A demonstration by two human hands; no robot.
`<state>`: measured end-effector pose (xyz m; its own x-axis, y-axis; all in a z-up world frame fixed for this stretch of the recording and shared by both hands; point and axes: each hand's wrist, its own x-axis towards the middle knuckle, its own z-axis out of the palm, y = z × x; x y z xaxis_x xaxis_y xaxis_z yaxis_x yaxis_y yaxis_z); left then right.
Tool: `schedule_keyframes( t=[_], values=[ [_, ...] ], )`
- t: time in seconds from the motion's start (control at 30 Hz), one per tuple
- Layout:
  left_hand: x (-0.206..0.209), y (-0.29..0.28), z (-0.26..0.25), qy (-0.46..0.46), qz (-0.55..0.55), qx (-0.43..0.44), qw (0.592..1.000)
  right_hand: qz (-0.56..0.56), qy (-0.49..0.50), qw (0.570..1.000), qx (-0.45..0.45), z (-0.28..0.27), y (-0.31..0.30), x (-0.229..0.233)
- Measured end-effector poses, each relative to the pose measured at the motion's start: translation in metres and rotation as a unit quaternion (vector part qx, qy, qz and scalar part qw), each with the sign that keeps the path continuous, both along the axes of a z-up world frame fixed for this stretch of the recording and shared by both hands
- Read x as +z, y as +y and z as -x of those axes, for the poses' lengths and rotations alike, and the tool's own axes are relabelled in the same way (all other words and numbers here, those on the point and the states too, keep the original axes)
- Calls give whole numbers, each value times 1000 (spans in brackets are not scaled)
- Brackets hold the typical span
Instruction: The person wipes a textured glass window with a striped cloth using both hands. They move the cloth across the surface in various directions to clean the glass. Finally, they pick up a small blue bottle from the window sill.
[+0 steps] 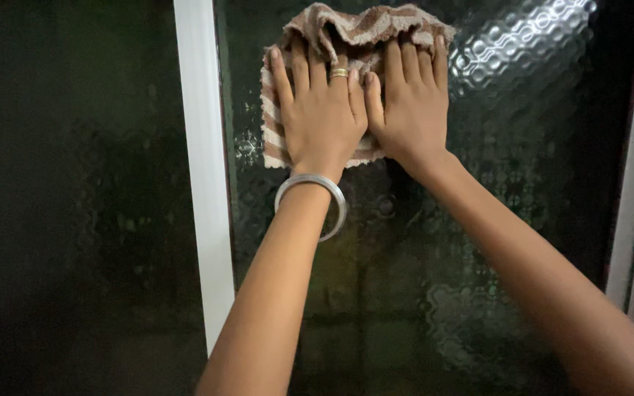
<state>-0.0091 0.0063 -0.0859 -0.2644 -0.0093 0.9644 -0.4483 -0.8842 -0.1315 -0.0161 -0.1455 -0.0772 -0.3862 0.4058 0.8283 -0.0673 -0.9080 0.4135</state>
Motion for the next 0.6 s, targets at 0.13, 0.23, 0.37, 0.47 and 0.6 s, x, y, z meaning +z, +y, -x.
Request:
schedule_keyframes(
  t=[0.13,0.23,0.37,0.47,0.6],
  values=[
    [-9,4,-2,-8,-14,-12,1000,-6,16,1000,2,0,5,-14],
    [-20,7,-4,-18,-23,-15,999,-4,6,1000,-10,-1,7,-24],
    [-30,11,-6,4,-39,-10,999,-1,9,1000,-16,-3,9,-34],
    [-38,18,-8,38,-61,11,997,12,31,999,-23,-2,13,-43],
    [-43,22,-15,-68,-49,16,996,16,93,995,-17,-1,15,-49]
  ],
)
